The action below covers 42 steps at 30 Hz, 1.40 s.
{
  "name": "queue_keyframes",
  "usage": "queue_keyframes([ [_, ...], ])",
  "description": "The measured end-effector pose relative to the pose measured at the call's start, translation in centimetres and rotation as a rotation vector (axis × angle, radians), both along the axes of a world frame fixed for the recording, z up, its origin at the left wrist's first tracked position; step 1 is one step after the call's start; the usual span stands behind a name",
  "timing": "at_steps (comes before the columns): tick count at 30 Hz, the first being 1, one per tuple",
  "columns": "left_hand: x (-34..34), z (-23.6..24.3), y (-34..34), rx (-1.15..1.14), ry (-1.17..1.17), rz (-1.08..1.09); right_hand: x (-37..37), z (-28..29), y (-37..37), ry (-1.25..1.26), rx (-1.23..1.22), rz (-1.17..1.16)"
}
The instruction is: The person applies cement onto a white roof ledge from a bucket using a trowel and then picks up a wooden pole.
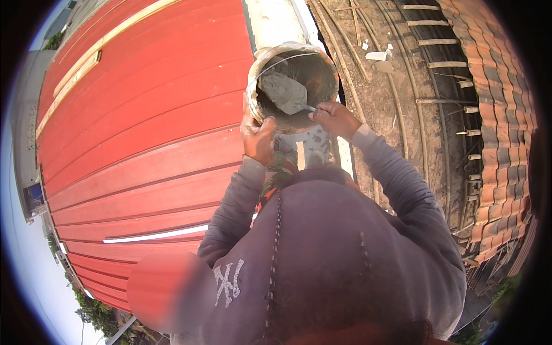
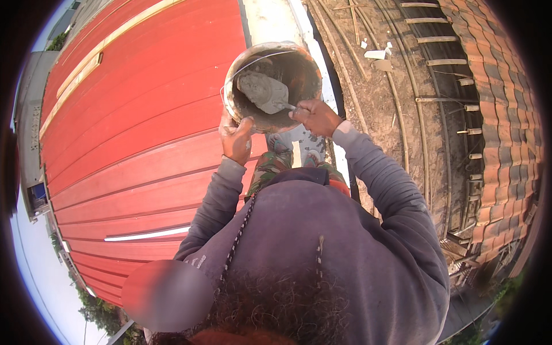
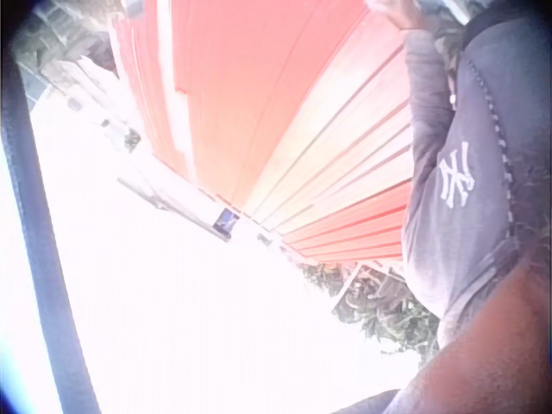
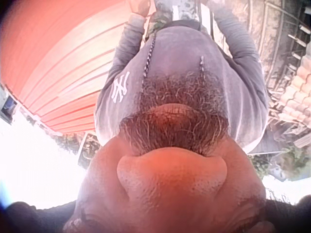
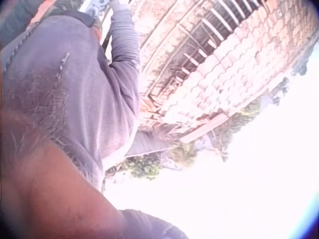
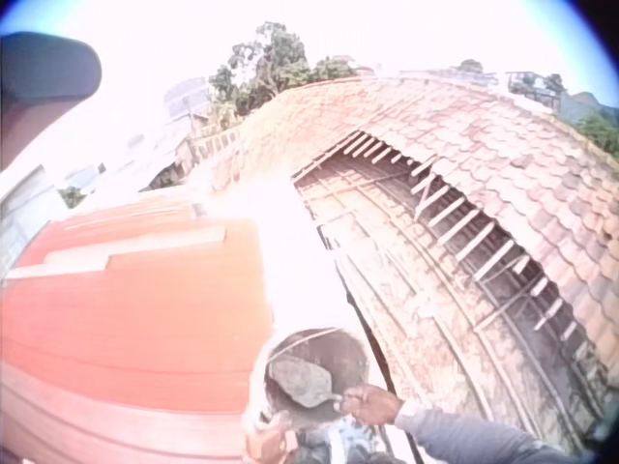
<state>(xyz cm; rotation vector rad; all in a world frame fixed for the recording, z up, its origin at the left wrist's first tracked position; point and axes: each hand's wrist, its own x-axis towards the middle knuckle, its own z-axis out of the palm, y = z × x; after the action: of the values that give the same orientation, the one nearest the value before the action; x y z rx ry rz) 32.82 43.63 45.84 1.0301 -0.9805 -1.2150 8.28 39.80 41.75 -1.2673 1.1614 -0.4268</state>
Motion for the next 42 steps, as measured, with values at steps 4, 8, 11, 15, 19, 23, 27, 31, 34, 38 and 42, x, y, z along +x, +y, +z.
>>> queue_keyframes([
  [4, 0.6, -2.9, -0.8, 0.070, 0.023, 0.054, 1.5, -3.5, -1.4, 0.262, -0.105, -0.038],
  [8, 4.3, -9.2, -1.2, 0.079, -0.298, 0.012, 3.2, -8.6, -2.2, 0.315, -0.115, -0.010],
  [11, 5.4, -9.9, -3.0, 0.162, -0.161, 0.058, 5.4, -9.1, -3.3, 0.396, -0.143, -0.009],
  [15, 6.3, -13.1, -4.2, 0.301, 0.169, 0.198, 8.4, -11.3, -5.9, 0.517, -0.138, 0.070],
  [19, 9.7, -21.8, -5.3, 0.401, 0.097, 0.254, 10.4, -18.3, -7.4, 0.504, -0.079, 0.109],
  [23, 14.2, -28.3, -3.9, 0.469, -0.119, 0.356, 11.9, -25.9, -7.1, 0.290, -0.004, 0.142],
  [27, 17.0, -30.6, -3.0, 0.517, -0.205, 0.513, 11.0, -38.2, -8.6, -0.231, 0.542, 0.094],
  [31, 20.6, -33.2, -1.4, 0.634, -0.352, 0.485, 2.9, -50.8, -11.6, -0.225, 0.958, -0.372],
  [34, 22.5, -33.4, -2.0, 0.684, -0.261, 0.496, -3.6, -55.7, -11.6, 0.040, 0.756, -0.852],
  [38, 23.3, -33.4, 1.3, 0.684, -0.202, 0.588, -3.0, -42.2, -12.4, 0.261, 0.570, -0.769],
  [42, 23.1, -34.2, 1.5, 0.672, -0.290, 0.530, -2.7, -45.3, -7.8, 0.268, 0.614, -0.705],
])
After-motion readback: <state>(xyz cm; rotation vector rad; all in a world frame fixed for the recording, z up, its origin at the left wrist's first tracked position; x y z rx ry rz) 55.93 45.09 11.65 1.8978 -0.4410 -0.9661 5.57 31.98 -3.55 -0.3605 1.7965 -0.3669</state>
